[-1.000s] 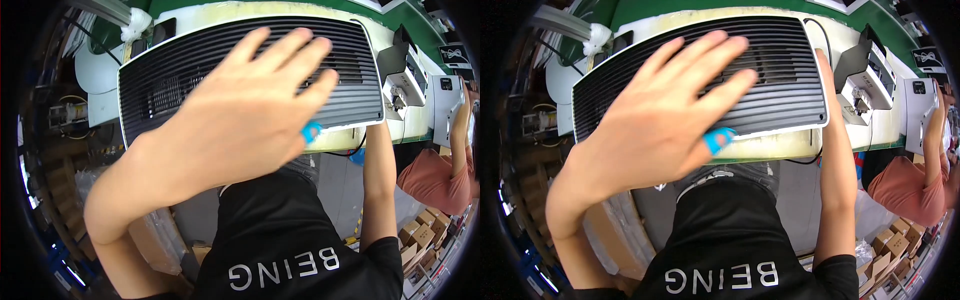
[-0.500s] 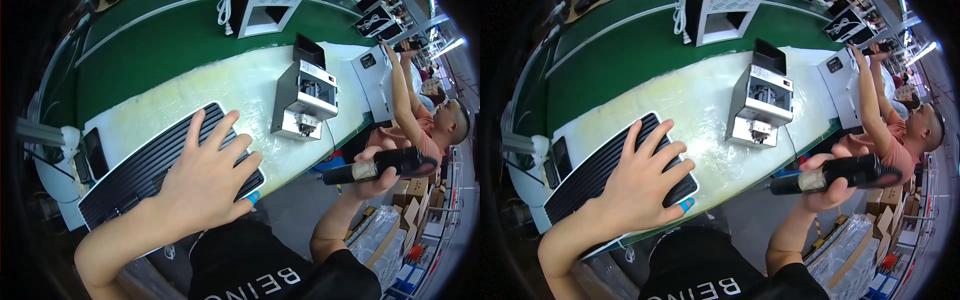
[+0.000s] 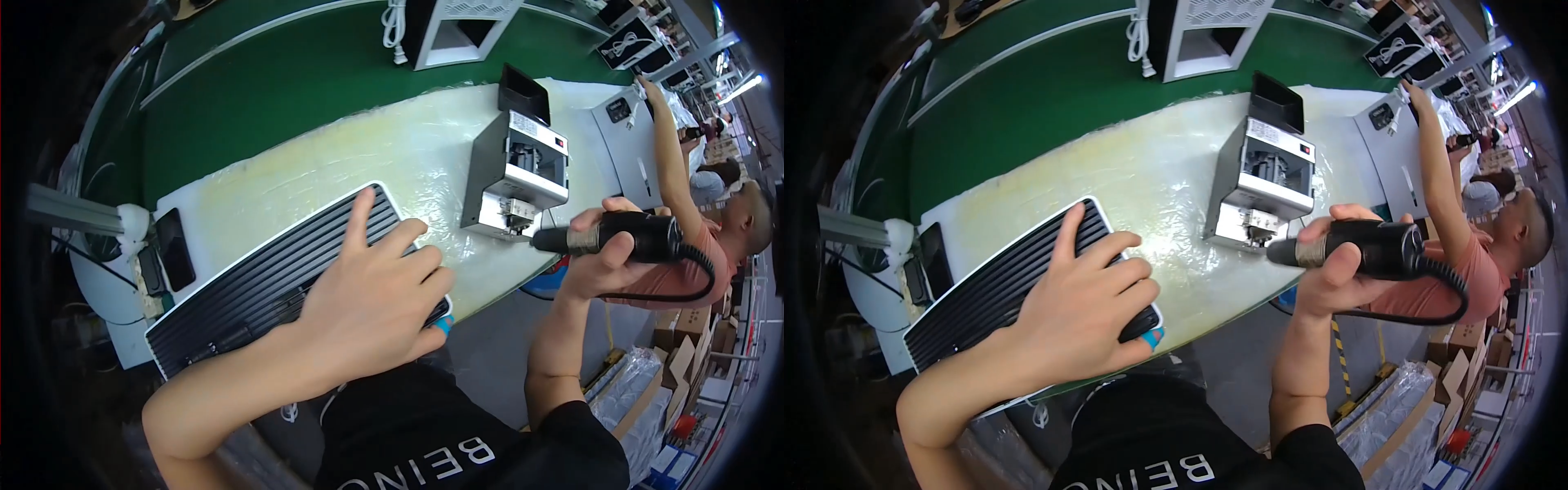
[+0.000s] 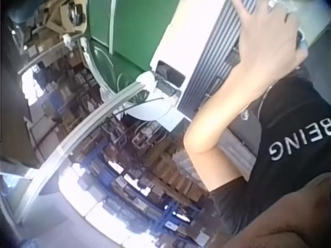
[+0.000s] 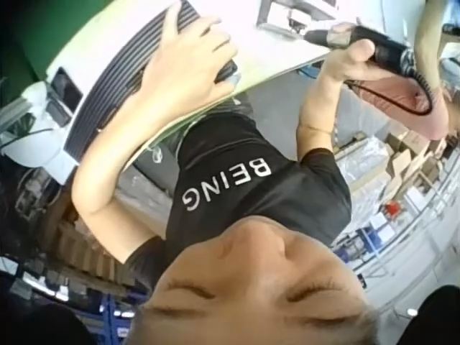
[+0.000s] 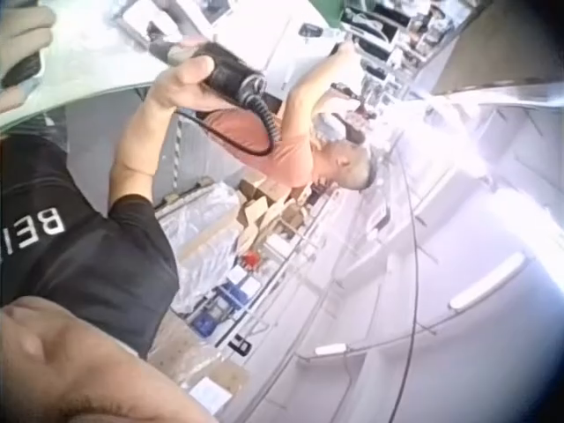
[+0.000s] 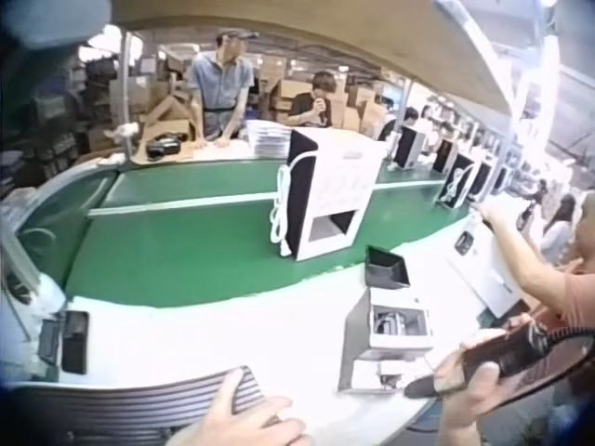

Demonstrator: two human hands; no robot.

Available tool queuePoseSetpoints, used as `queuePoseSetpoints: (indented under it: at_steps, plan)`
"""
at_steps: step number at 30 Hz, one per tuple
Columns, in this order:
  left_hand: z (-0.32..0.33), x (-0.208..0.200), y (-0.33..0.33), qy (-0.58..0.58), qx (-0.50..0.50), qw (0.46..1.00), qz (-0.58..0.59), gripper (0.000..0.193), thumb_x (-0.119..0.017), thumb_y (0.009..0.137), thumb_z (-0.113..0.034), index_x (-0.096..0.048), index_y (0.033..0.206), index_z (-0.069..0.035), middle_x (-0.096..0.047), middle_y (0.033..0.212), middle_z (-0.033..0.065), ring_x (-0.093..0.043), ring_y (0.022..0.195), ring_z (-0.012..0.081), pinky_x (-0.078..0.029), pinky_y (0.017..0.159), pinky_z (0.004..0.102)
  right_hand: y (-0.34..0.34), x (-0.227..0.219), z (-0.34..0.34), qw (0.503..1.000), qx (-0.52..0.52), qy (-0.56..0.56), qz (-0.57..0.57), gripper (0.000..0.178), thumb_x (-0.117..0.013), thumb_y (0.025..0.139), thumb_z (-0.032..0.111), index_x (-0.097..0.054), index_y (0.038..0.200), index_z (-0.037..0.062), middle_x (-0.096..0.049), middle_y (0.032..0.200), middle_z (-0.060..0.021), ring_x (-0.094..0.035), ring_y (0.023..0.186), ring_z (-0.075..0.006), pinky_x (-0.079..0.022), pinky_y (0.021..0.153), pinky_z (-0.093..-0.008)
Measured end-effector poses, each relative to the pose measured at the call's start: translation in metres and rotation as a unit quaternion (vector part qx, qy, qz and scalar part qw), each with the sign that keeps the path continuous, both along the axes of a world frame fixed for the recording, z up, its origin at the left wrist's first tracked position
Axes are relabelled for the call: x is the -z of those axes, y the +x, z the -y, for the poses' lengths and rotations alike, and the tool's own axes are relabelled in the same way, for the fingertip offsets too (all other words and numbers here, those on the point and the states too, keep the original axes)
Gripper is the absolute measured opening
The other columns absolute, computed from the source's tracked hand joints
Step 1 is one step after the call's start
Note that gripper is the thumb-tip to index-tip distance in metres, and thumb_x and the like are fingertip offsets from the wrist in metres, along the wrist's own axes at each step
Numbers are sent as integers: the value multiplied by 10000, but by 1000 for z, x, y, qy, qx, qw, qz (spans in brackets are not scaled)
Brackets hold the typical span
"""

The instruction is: Assembling the enclosure and internal components of a white electronic device on a factory assembly line.

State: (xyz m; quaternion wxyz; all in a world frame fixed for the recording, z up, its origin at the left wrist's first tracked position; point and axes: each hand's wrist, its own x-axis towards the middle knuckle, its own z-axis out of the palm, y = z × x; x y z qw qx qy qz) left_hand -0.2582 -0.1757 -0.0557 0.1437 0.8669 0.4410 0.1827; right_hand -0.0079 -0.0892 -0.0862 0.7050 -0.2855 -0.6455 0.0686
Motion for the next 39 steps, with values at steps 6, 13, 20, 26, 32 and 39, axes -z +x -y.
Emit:
queuePoseSetpoints:
  at_steps: [6, 13, 20, 26, 32, 39]
  plan:
    - [2, 4, 1, 9, 12, 999, 29, 380, -760, 663, -345, -621, 873, -60, -580, 864, 38, -514, 1072, 258, -225, 1055, 655, -2, -79, 58, 974, -203, -86, -58, 602, -425, 920, 490, -445, 1162, -60, -577, 850, -127, -527, 529, -136, -423, 492, -269]
    - [4, 10, -3, 7, 3, 1000, 25, 348, -713, 675, -323, -618, 868, -49, -574, 912, 55, -511, 1081, 278, -222, 1068, 645, -37, -174, 98, 882, -316, -348, 37, 185, -571, 935, 299, -440, 980, 175, -594, 599, -127, -568, 539, -246, -507, 546, -329]
    - [4, 13, -4, 19, 11, 1000, 21, 372, -726, 693, -357, -626, 877, -49, -579, 892, 55, -513, 1080, 286, -242, 1057, 650, -90, -148, 80, 912, -348, -205, 73, 338, -532, 941, 331, -372, 1121, 94, -564, 728, -140, -567, 550, -212, -489, 535, -300]
    - [4, 15, -3, 46, 7, 998, 44, 327, -722, 703, -331, -652, 830, -37, -598, 829, 57, -536, 1030, 285, -250, 1044, 658, -118, -110, 74, 934, -353, -50, -29, 698, -541, 912, 462, -243, 1325, -15, -505, 870, -116, -547, 537, -137, -456, 480, -247]
    - [3, 15, -2, 52, 5, 997, 51, 337, -731, 684, -326, -653, 829, -31, -602, 825, 63, -540, 1029, 289, -254, 1044, 658, -118, -106, 75, 950, -306, -55, -32, 834, -559, 906, 460, -114, 1425, -19, -507, 888, -126, -513, 455, -133, -446, 389, -257]
    - [2, 4, -5, 3, 14, 999, 31, 419, -755, 662, -314, -638, 929, -13, -616, 951, 87, -517, 1098, 292, -248, 1056, 637, -85, -114, 59, 937, -339, -48, -67, 736, -445, 949, 430, -132, 1410, -52, -563, 959, -208, -572, 509, -158, -483, 410, -271]
